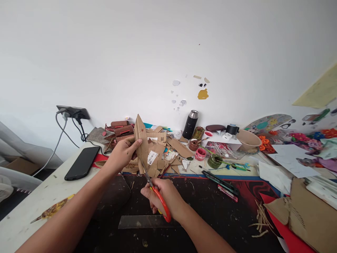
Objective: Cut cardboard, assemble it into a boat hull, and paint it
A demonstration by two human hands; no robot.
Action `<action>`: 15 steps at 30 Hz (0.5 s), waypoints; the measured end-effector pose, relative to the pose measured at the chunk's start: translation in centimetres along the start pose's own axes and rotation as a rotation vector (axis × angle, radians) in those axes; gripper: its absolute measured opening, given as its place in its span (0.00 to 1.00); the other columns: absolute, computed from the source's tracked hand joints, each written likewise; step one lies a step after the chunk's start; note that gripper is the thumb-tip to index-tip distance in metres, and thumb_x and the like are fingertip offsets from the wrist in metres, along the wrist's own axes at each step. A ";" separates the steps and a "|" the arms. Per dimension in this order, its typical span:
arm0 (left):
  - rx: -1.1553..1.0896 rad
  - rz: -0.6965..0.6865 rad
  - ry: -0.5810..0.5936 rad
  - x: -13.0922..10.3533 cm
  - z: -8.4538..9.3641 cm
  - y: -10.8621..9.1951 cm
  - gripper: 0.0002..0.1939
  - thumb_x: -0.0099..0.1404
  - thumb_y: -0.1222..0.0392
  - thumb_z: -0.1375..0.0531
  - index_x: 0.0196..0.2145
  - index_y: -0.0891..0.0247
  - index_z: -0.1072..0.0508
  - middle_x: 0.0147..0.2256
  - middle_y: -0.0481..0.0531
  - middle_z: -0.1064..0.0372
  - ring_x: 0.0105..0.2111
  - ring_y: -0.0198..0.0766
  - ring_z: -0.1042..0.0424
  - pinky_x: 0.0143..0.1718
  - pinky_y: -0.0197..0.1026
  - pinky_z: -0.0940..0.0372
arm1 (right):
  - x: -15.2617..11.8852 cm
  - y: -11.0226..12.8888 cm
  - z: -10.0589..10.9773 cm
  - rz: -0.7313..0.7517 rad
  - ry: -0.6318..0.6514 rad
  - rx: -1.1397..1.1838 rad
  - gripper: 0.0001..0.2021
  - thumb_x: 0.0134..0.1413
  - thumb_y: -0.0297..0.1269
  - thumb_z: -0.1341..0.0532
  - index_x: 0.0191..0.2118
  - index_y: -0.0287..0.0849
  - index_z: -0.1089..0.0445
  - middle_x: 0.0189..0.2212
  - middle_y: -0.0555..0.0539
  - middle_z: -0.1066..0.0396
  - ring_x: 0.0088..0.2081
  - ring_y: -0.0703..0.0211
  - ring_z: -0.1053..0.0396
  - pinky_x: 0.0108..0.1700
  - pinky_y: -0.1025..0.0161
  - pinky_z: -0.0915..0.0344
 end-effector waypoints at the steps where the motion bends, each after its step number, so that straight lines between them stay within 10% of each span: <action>1: -0.001 0.001 -0.006 0.0 0.0 0.0 0.27 0.64 0.32 0.36 0.37 0.62 0.24 0.18 0.44 0.38 0.18 0.36 0.40 0.21 0.37 0.46 | 0.0 0.0 0.1 0.009 0.000 0.004 0.26 0.62 0.63 0.32 0.43 0.42 0.26 0.21 0.54 0.30 0.22 0.62 0.29 0.27 0.67 0.32; 15: -0.009 -0.014 -0.020 -0.3 0.4 0.1 0.27 0.65 0.33 0.36 0.40 0.62 0.21 0.20 0.45 0.35 0.18 0.35 0.39 0.20 0.37 0.45 | -1.1 2.0 1.3 0.097 0.134 -0.060 0.33 0.51 0.60 0.23 0.56 0.44 0.24 0.38 0.44 0.16 0.41 0.46 0.17 0.44 0.60 0.28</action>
Point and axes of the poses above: each hand's wrist, its own x-axis towards the middle knuckle, its own z-axis out of the back of the hand, y = z × x, the point moved 4 cm from there along x, towards the middle knuckle
